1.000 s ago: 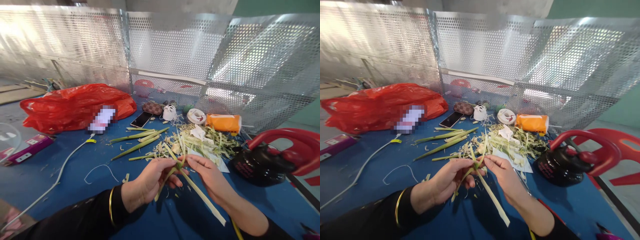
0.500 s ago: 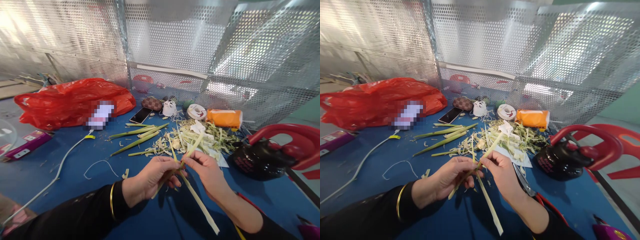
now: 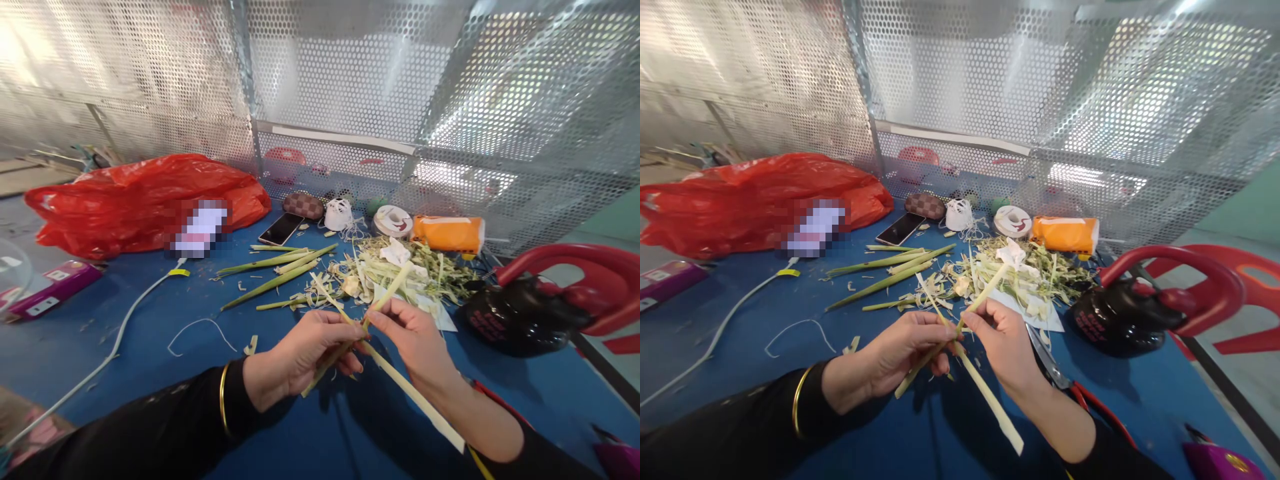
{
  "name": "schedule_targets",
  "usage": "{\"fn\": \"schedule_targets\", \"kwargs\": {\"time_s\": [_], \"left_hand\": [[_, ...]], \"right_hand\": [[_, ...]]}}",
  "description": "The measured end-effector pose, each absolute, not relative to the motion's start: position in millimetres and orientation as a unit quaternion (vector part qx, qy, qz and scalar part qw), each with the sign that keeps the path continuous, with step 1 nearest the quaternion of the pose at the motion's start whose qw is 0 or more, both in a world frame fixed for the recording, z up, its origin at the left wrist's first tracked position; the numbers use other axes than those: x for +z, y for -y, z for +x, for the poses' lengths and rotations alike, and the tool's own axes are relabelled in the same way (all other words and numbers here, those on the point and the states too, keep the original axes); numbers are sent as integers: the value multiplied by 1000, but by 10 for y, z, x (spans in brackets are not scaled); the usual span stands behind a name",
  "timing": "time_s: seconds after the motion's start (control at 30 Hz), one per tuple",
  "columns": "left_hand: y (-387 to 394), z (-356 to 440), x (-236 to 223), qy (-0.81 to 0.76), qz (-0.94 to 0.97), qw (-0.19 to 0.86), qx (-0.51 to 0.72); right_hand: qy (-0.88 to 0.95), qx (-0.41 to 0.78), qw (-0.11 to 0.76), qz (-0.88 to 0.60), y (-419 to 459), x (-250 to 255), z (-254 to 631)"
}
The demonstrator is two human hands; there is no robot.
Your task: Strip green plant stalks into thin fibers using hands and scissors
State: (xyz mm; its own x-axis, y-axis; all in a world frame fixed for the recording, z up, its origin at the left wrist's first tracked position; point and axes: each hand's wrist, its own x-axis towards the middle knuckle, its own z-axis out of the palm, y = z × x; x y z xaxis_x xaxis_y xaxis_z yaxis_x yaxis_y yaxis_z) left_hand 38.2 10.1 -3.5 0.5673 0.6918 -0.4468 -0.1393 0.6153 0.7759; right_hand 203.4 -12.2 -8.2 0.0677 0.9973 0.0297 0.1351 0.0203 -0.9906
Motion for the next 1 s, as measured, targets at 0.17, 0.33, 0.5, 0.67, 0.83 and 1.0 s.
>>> {"fn": "schedule_targets", "kwargs": {"time_s": [0.17,0.33,0.5,0.67,0.83,1.0], "left_hand": [[-115,384,-31,-416,377,796,226],[-105,392,-12,-427,378,792,218],[-71,410,-8,-437,395,778,219],[-34,419,-64,-396,432,784,207],[-15,430,-123,-396,436,789,177],[-4,440,-149,-402,439,785,171]], "right_hand": [[534,420,487,-549,139,-117,2020],[603,365,398,-587,118,-91,2094],[711,58,369,-596,151,62,2200],[737,246,345,-526,160,91,2097],[657,373,350,-554,144,7,2004],[665,329,394,-542,156,-28,1995]]}}
